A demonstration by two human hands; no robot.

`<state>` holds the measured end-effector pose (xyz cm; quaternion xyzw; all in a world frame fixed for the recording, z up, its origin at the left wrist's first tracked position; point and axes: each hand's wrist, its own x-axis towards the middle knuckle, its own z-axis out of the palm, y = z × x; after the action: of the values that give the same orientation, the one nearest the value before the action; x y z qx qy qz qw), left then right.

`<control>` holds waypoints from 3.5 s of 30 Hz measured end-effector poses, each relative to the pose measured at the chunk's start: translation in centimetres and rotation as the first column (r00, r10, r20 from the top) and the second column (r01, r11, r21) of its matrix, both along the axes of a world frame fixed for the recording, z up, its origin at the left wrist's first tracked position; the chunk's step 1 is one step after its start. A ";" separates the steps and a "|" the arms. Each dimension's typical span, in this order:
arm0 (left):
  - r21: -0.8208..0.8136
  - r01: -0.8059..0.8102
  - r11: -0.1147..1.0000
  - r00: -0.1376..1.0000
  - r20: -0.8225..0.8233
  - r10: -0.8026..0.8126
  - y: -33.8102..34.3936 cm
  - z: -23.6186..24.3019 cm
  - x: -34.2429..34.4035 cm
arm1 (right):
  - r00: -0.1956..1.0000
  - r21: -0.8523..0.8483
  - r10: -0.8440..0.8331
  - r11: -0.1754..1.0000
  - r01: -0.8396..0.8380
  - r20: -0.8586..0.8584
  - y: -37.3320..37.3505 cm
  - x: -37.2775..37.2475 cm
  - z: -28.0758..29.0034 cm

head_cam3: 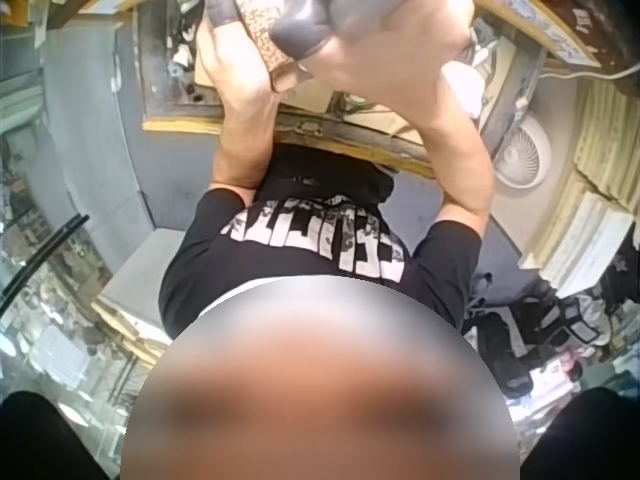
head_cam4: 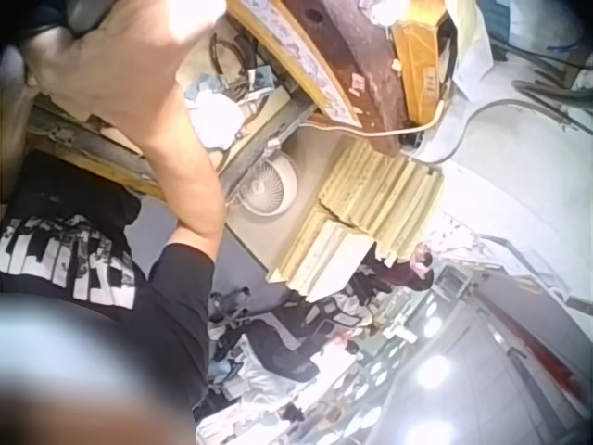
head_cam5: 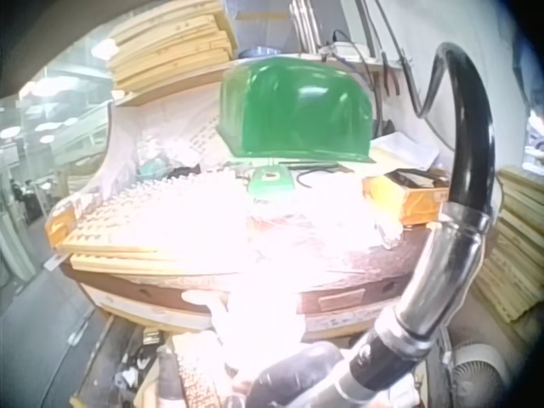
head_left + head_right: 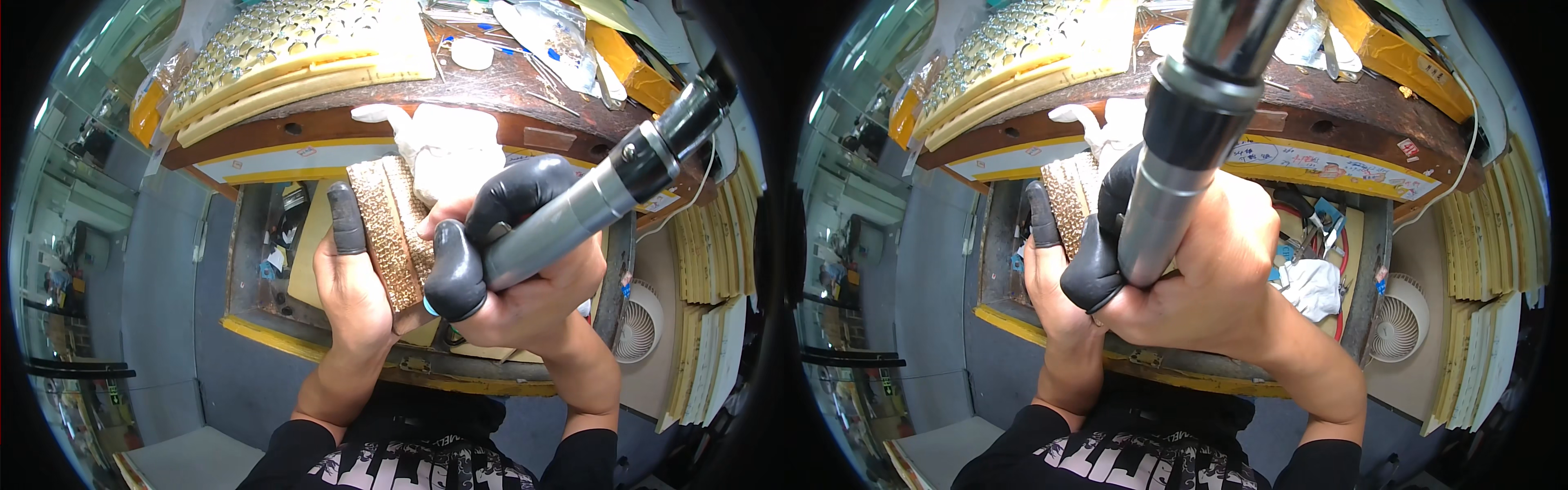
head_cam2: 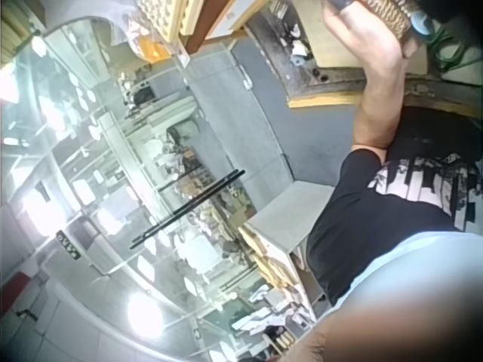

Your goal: Setting small blue gemstones into a jewelry piece using a pneumatic stone setting tool.

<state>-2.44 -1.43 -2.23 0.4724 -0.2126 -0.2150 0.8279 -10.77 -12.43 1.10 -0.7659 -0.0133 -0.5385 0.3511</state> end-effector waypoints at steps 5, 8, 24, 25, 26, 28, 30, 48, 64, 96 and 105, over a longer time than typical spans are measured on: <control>-0.046 0.010 0.999 0.999 -0.044 -0.012 0.0 0.0 0.1 | 1.000 -0.062 0.007 0.998 -0.009 -0.025 -0.2 -0.1 0.2; -0.034 -0.008 0.999 0.999 -0.045 0.006 -0.1 0.0 0.1 | 1.000 -0.010 0.015 1.000 -0.015 0.022 -0.1 0.2 0.1; -0.025 0.017 1.000 0.984 -0.176 -0.021 -0.3 1.0 0.1 | 0.999 -0.035 0.024 0.999 -0.025 -0.040 -0.4 -0.3 -0.1; -0.023 0.025 0.999 0.987 -0.161 -0.029 -0.3 0.9 0.2 | 0.999 -0.014 0.024 1.000 -0.025 -0.040 -0.4 -0.3 -0.1; -0.021 0.034 0.999 0.989 -0.146 -0.037 -0.3 0.9 0.2 | 0.999 -0.015 0.024 1.000 -0.025 -0.040 -0.3 -0.3 0.0; -0.028 0.027 0.999 0.987 -0.159 -0.031 -0.4 1.1 0.1 | 1.000 -0.009 0.010 1.000 -0.011 -0.025 -0.3 -0.2 0.0; -0.035 0.020 0.999 0.985 -0.171 -0.026 -0.4 1.1 0.0 | 0.999 -0.025 0.016 1.000 -0.017 -0.035 -0.4 -0.3 -0.1; -0.037 0.074 0.997 0.996 -0.049 -0.075 0.1 0.3 0.4 | 1.000 -0.035 0.019 0.999 -0.020 -0.019 -0.4 0.0 0.0; -0.046 0.037 0.998 0.982 -0.184 -0.045 -0.3 0.9 0.1 | 0.996 0.007 0.078 0.997 -0.078 -0.031 -0.7 -0.6 -0.2; -0.058 0.028 0.998 0.986 -0.165 -0.038 -0.2 0.5 0.1 | 0.998 -0.043 0.051 0.998 -0.053 -0.046 -0.9 -0.7 -0.1; -0.057 0.028 0.998 0.984 -0.172 -0.037 -0.3 0.9 0.0 | 0.999 -0.086 0.038 0.996 -0.040 -0.032 -1.2 -0.5 -0.2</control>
<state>-2.44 -1.74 -1.37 0.4258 -0.1534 -0.2630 0.8521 -11.29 -13.64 0.88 -0.7881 -0.0460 -0.5186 0.3283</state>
